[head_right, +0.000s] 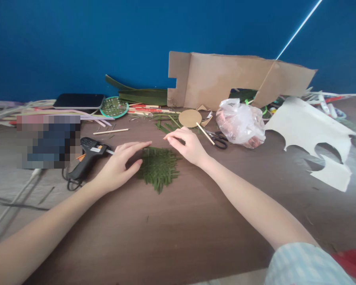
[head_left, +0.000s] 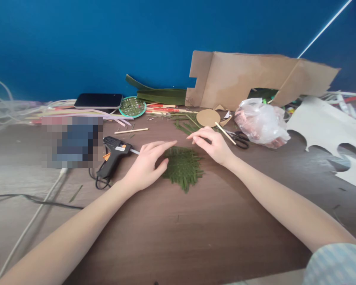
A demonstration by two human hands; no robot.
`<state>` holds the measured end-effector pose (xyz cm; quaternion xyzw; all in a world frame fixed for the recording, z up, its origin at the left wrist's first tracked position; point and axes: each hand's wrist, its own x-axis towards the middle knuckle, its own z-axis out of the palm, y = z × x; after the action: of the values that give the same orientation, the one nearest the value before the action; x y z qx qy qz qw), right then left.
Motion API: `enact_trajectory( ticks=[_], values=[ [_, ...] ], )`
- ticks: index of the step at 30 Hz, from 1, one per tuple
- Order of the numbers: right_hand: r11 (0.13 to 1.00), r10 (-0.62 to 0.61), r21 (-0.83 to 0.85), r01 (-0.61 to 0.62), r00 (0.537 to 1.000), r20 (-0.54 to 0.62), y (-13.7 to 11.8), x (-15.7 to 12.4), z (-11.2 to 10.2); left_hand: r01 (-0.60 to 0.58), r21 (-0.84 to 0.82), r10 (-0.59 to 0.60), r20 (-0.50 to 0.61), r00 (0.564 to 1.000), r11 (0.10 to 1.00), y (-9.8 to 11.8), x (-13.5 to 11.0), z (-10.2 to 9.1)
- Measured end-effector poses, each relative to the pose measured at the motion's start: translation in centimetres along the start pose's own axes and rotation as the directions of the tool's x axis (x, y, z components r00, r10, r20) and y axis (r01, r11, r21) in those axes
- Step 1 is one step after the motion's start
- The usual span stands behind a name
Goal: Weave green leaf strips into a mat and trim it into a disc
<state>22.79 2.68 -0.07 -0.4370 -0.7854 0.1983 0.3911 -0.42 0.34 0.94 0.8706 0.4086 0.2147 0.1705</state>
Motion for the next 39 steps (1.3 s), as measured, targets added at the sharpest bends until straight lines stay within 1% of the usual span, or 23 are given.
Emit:
enact_trajectory(
  ticks=[2,4,7,10,14,16,20,27,39],
  values=[
    [0.999,0.008,0.033,-0.01,0.999,0.051,-0.1,0.1,0.1,-0.031,0.017,0.031,0.02,0.999,0.999,0.1,0.0,0.0],
    [0.998,-0.002,0.058,-0.004,0.994,0.107,-0.2,0.1,0.3,-0.035,0.022,0.034,0.02,0.999,0.999,0.1,-0.1,0.1],
    [0.997,-0.003,0.076,-0.008,0.99,0.141,-0.4,0.0,0.6,-0.027,0.026,0.026,0.016,1.0,0.999,0.1,0.0,0.1],
    [0.996,0.053,0.064,-0.062,0.99,0.134,-0.5,0.0,0.8,-0.012,0.037,0.012,-0.014,1.0,0.999,0.0,0.0,0.3],
    [0.983,0.168,0.06,-0.173,0.982,0.086,-0.4,-0.1,0.9,0.124,0.115,-0.108,-0.134,0.985,0.986,-0.5,0.2,0.7],
    [0.976,0.207,0.06,-0.21,0.977,0.044,-0.2,-0.1,1.0,0.16,0.162,-0.134,-0.157,0.978,0.974,-0.7,0.3,0.9],
    [0.968,0.247,0.054,-0.246,0.969,-0.006,0.0,-0.2,1.2,0.126,0.212,-0.103,-0.116,0.988,0.969,-0.8,0.2,1.1],
    [0.965,0.258,0.044,-0.26,0.966,0.029,-0.4,-0.2,1.5,0.129,0.226,-0.11,-0.094,0.989,0.965,-0.8,0.3,1.5],
    [0.965,0.258,0.044,-0.26,0.965,0.037,-0.5,-0.3,1.6,0.13,0.219,-0.115,-0.082,0.99,0.967,-1.0,0.3,1.6]
  ],
)
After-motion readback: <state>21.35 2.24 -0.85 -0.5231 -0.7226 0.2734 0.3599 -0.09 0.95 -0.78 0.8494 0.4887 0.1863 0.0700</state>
